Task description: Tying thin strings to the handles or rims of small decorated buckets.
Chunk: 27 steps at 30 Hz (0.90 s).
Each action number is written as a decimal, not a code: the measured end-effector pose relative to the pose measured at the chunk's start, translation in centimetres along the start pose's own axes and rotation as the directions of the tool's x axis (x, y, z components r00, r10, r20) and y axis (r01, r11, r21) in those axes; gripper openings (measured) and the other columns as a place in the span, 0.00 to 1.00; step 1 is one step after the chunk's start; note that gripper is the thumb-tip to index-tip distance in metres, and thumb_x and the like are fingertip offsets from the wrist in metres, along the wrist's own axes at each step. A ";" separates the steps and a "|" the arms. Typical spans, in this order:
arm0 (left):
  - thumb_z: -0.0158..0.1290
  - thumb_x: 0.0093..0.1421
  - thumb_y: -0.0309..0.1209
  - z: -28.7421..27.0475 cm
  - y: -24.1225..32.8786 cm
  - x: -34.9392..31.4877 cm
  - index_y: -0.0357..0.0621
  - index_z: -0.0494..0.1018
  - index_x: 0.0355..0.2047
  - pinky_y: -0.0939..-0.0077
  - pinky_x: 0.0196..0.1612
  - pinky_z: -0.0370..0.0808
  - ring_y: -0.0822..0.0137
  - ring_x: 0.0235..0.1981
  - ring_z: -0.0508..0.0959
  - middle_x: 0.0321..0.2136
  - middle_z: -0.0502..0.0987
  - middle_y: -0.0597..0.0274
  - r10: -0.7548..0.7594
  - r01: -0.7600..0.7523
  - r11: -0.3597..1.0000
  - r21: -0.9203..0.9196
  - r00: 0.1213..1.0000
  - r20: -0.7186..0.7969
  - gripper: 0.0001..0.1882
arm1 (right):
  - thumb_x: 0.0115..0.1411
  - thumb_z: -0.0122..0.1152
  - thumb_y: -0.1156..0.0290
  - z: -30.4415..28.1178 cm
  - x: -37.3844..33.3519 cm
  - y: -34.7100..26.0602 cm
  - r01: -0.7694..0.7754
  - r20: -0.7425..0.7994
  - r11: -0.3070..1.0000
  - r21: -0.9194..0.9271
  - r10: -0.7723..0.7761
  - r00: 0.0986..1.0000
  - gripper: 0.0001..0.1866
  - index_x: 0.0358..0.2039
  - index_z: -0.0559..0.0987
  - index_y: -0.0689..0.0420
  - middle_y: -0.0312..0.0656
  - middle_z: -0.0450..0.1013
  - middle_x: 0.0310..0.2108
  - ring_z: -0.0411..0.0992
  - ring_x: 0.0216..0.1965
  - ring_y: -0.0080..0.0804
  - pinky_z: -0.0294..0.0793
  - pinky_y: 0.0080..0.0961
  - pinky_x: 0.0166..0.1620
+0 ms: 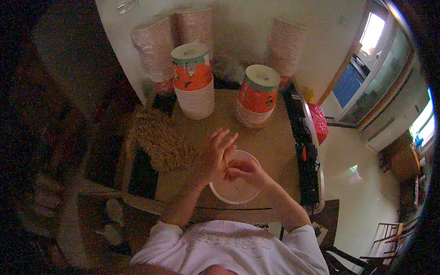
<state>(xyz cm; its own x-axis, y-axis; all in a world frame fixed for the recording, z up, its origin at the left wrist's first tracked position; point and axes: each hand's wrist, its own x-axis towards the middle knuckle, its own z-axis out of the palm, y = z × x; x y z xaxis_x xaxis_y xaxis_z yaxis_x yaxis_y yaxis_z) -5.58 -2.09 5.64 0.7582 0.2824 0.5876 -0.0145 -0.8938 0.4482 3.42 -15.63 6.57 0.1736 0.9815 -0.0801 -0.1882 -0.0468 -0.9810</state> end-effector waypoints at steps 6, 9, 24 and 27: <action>0.53 0.50 0.31 -0.9 0.5 -2.2 0.47 0.67 0.47 0.64 0.51 0.61 0.58 0.51 0.63 0.47 0.64 0.54 -0.246 0.211 0.947 -0.242 0.961 -0.125 0.22 | 0.57 0.53 0.68 -0.3 -0.6 -0.4 0.103 -0.225 0.993 0.062 -0.087 0.971 0.12 0.37 0.75 0.64 0.39 0.73 0.35 0.70 0.35 0.24 0.68 0.21 0.41; 0.53 0.50 0.30 -1.0 1.0 -4.2 0.45 0.70 0.41 0.68 0.48 0.65 0.63 0.47 0.66 0.44 0.68 0.55 -0.397 0.359 0.832 -0.423 0.918 -0.001 0.16 | 0.56 0.53 0.68 -0.8 -0.6 0.3 0.138 -0.338 0.984 0.108 -0.095 0.937 0.12 0.36 0.75 0.64 0.38 0.73 0.35 0.69 0.36 0.23 0.67 0.19 0.41; 0.52 0.50 0.33 1.3 3.2 -5.6 0.39 0.74 0.25 0.66 0.31 0.69 0.55 0.26 0.74 0.23 0.73 0.52 -0.263 0.447 0.828 -0.337 0.842 0.471 0.09 | 0.59 0.49 0.68 -4.3 4.0 -4.0 0.225 -0.444 0.948 0.227 -0.105 0.890 0.07 0.31 0.70 0.58 0.34 0.67 0.24 0.65 0.26 0.21 0.65 0.17 0.32; 0.52 0.50 0.33 1.4 3.2 -5.5 0.40 0.73 0.24 0.64 0.31 0.69 0.54 0.26 0.73 0.23 0.73 0.52 -0.215 0.403 0.854 -0.328 0.849 0.483 0.09 | 0.58 0.50 0.67 -5.4 5.5 -5.2 0.313 -0.423 0.911 0.268 -0.180 0.888 0.07 0.32 0.71 0.57 0.32 0.67 0.24 0.65 0.24 0.18 0.64 0.14 0.24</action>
<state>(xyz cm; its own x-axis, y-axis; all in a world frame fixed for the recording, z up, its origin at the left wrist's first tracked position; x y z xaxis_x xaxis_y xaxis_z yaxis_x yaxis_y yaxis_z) -8.92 -7.03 2.92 0.9616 0.2636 0.0767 0.0799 -0.5358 0.8406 10.59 -10.99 10.30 0.5968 0.8018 0.0311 -0.3766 0.3141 -0.8715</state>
